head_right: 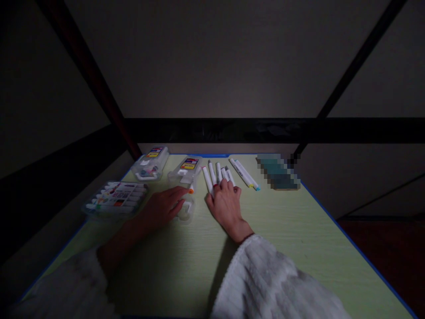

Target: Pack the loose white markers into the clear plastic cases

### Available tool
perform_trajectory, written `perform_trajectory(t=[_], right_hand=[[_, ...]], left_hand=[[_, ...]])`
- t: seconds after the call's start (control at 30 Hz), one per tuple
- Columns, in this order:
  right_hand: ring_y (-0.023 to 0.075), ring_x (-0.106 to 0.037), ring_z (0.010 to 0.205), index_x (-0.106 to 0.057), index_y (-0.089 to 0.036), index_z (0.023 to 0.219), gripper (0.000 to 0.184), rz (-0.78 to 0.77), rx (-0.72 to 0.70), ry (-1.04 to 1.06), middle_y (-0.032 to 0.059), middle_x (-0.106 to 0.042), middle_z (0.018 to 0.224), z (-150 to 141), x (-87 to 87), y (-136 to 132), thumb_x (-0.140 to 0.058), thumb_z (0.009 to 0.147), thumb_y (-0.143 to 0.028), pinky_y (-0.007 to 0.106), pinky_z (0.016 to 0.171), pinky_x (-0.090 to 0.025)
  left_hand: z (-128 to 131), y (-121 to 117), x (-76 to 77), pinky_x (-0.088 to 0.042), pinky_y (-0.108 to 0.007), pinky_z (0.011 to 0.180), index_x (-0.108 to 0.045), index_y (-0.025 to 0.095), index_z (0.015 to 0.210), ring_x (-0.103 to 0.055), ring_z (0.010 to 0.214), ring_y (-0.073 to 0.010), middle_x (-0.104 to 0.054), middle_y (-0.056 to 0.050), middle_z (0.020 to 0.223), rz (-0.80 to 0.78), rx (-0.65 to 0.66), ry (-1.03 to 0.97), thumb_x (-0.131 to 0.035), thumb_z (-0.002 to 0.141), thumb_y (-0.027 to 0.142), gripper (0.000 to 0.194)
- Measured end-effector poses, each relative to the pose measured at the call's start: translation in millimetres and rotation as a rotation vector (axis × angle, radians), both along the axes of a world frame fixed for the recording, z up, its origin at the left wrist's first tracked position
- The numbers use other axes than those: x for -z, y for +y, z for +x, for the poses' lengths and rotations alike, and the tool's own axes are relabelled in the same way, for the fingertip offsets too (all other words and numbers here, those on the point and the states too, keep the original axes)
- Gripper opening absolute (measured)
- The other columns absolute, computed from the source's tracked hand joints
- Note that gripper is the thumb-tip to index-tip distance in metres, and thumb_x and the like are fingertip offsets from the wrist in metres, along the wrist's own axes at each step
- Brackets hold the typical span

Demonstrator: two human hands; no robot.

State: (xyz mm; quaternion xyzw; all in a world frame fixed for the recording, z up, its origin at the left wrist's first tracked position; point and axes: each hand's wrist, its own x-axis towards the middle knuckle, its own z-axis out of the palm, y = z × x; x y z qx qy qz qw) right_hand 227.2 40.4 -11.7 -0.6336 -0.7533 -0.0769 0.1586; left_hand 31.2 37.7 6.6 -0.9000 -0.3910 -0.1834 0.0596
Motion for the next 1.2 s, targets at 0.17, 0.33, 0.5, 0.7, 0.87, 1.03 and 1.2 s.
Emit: perform_trajectory(t=[0.17,0.33,0.5,0.7,0.87,1.03,1.2], right_hand=[[0.0262,-0.044,0.090,-0.058,-0.014,0.083,0.026,0.024,0.016,0.041,0.0114,-0.051,0.092,0,-0.9,0,-0.039,0.084,-0.032,0.039,0.072,-0.031],[0.0254,-0.045,0.089,-0.055,-0.015,0.081,0.023,0.097,0.001,0.116,0.0107,-0.050,0.092,-2,-4.1,-2,-0.040,0.085,-0.031,0.039,0.072,-0.030],[0.0238,-0.046,0.085,-0.052,-0.016,0.079,0.020,0.196,-0.062,0.212,0.0098,-0.049,0.090,-2,-7.2,-6,-0.040,0.085,-0.031,0.038,0.072,-0.030],[0.0230,-0.045,0.087,-0.048,-0.016,0.083,0.018,0.263,-0.241,0.277,0.0089,-0.050,0.089,-4,-9.4,-12,-0.035,0.088,-0.028,0.037,0.074,-0.030],[0.0224,-0.046,0.085,-0.047,-0.016,0.084,0.019,0.272,-0.381,0.246,0.0094,-0.052,0.091,-6,-12.2,-16,-0.033,0.089,-0.028,0.039,0.077,-0.029],[0.0220,-0.048,0.085,-0.047,-0.015,0.085,0.021,0.296,-0.531,0.183,0.0090,-0.055,0.089,-8,-15.3,-19,-0.033,0.090,-0.029,0.038,0.078,-0.029],[0.0186,-0.050,0.072,-0.046,-0.016,0.082,0.020,0.305,-0.604,0.216,0.0049,-0.056,0.076,-8,-13.6,-18,-0.033,0.091,-0.029,0.035,0.075,-0.031]], left_hand=[[0,1,0.9,-0.050,-0.030,0.077,-0.047,0.016,0.113,-0.058,0.097,-0.0184,-0.059,-0.007,0.110,0.013,0.011,-0.010,-0.038,0.085,0.017,0.029],[0,1,1.6,-0.049,-0.028,0.079,-0.051,0.016,0.108,-0.059,0.095,-0.0169,-0.061,-0.007,0.104,0.099,0.051,-0.087,-0.038,0.085,0.015,0.026],[5,-4,-3.4,-0.049,-0.022,0.064,-0.055,0.016,0.100,-0.060,0.078,-0.0133,-0.062,-0.006,0.094,0.036,0.074,-0.358,-0.041,0.084,0.017,0.021],[19,-8,-14.9,-0.042,-0.015,0.043,-0.050,0.017,0.107,-0.055,0.068,-0.0119,-0.059,-0.007,0.096,-0.530,-0.042,-0.907,-0.056,0.075,0.033,0.037],[22,-4,-17.2,-0.044,-0.017,0.039,-0.048,0.016,0.106,-0.058,0.064,-0.0128,-0.057,-0.008,0.100,-0.814,0.038,-1.129,-0.068,0.062,0.033,0.051],[21,-3,-18.8,-0.044,-0.018,0.040,-0.053,0.014,0.095,-0.059,0.064,-0.0143,-0.063,-0.007,0.090,-0.856,-0.004,-1.201,-0.072,0.057,0.029,0.045],[20,-5,-15.6,-0.040,-0.018,0.044,-0.060,0.012,0.073,-0.051,0.050,-0.0084,-0.062,-0.001,0.064,-0.839,-0.024,-1.140,-0.076,0.053,0.026,0.029]])
